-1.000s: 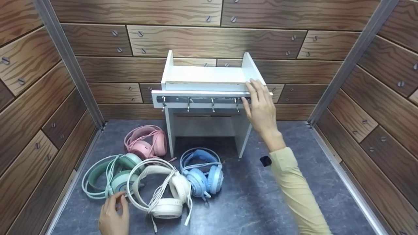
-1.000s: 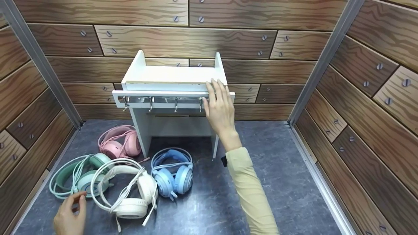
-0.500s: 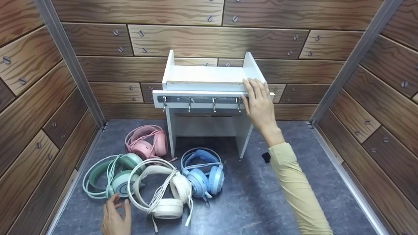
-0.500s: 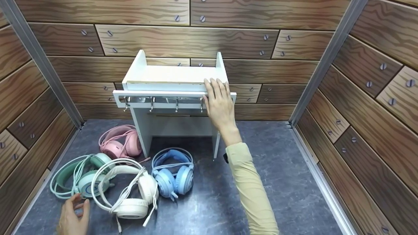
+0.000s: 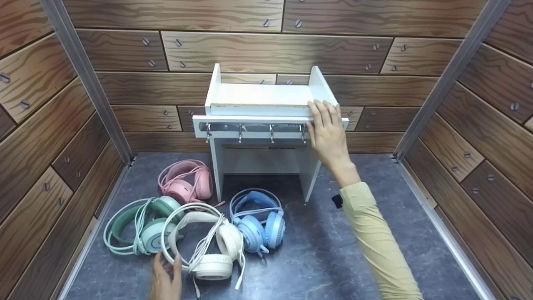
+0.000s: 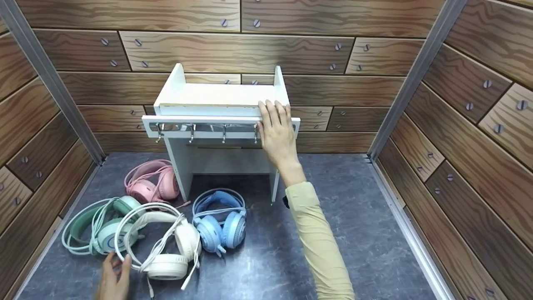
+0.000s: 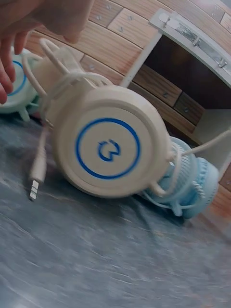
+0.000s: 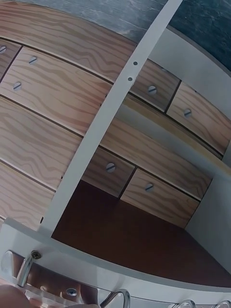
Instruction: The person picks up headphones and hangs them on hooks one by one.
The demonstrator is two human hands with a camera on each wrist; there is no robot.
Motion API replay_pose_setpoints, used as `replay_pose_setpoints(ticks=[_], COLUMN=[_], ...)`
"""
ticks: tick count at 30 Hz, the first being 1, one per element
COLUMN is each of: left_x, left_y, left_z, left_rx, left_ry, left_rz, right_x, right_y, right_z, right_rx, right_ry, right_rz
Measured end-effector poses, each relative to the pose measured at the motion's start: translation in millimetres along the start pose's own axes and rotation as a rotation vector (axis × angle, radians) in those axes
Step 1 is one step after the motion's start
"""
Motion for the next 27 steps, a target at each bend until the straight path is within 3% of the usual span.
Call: replay_pose_setpoints(ticks=[5,12,16,20,27], left_x=[3.3,2.6,1.7,0.6,0.0], left_y=[11.2,30.8,34.0,35.2,33.3], left_z=[1.1,-0.4,-0.5,-5.0,-10.3], left_rx=[0.04,0.362,0.429,0.405,0.22], left_ry=[-0.034,-0.01,0.018,-0.022,-0.136], left_rz=[-0.071,-0.18,-0.172,-0.176,-0.187], right_x=[0,-1,0,0,0], right_y=[1.3,1.7,0.8,0.6,0.6], right_z=[-1,0,2,2,1], right_rx=[-0.002,-0.004,-0.01,-0.032,-0.044], right_ry=[0.003,0.009,0.013,0.019,0.022], right_rz=[0.005,0.011,0.022,0.027,0.04])
Point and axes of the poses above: each hand's wrist, its own x-axis away from the middle knuckle, its own y-axis out of the palm, z = x × y, the point moved 6 cm from there along -x, towards the middle knuckle, and after that the axes turned 10 degrees about -z, right-handed, at the moved point
